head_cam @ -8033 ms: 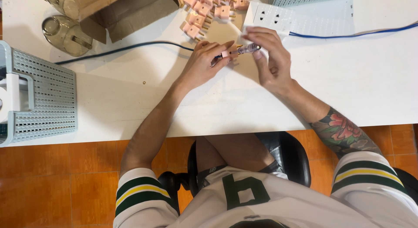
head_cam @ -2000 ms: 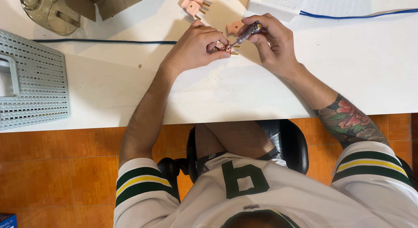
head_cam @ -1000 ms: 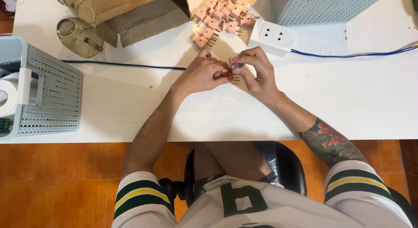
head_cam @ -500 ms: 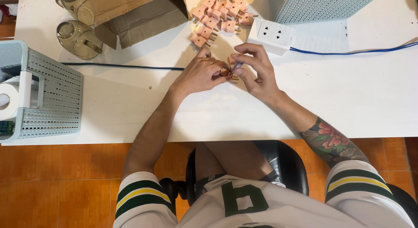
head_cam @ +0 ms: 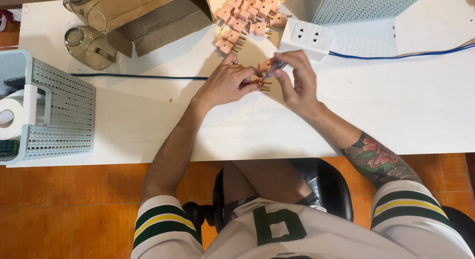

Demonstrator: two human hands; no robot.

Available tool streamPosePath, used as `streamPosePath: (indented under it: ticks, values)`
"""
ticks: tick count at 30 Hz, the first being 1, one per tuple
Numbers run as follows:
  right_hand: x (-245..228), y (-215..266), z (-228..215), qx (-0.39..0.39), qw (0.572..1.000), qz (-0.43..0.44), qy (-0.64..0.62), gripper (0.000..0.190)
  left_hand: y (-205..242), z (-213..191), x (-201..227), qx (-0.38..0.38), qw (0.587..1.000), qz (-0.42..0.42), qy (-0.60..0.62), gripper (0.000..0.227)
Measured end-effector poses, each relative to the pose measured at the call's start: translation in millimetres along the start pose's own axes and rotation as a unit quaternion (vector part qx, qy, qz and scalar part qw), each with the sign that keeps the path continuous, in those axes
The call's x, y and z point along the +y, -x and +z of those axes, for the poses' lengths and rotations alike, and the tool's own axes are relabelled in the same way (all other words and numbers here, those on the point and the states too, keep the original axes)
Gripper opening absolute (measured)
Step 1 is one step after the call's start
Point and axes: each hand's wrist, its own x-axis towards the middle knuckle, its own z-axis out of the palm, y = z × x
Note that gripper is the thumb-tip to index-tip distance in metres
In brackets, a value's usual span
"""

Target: The person uses a screwdriver to tighten screws on small pink electrical components with brass pins. They handle each component one at a time, rotate it to access different sides, and place finished pieces back on the table.

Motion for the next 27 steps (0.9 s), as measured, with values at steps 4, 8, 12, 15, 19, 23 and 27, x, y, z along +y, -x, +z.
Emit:
streamPosePath:
  ticks: [4, 8, 12, 15, 19, 23, 27]
  values:
    - [3, -2, -3, 0.034, 0.999, 0.009, -0.025, 0.035, -1, -3, -5, -0.031, 0.997, -0.058, 0.046, 0.033]
    - [-2, -1, -4, 0.037, 0.999, 0.034, -0.004, 0.029, 6, -7, -21, 0.016, 0.997, -0.052, 0.046, 0.025]
    - [-3, 0, -4, 0.031, 0.998, 0.047, -0.008, 0.03, 13, -16, -38, 0.052, 0.996, -0.045, -0.061, 0.018]
    - [-3, -1, -4, 0.019, 0.999, 0.044, -0.004, 0.03, 18, -13, -44, 0.018, 0.995, -0.086, -0.05, 0.011]
    - [-5, -2, -3, 0.01, 0.999, 0.046, -0.004, 0.029, 16, -12, -44, 0.008, 0.995, -0.096, -0.039, 0.019]
    - [-3, -1, -3, 0.004, 0.999, 0.046, -0.005, 0.03, 13, -18, -37, 0.018, 0.995, -0.096, 0.009, 0.017]
    - [-5, 0, -1, 0.002, 0.998, 0.06, -0.01, 0.029, 16, -12, -44, 0.025, 0.996, -0.084, 0.001, 0.011]
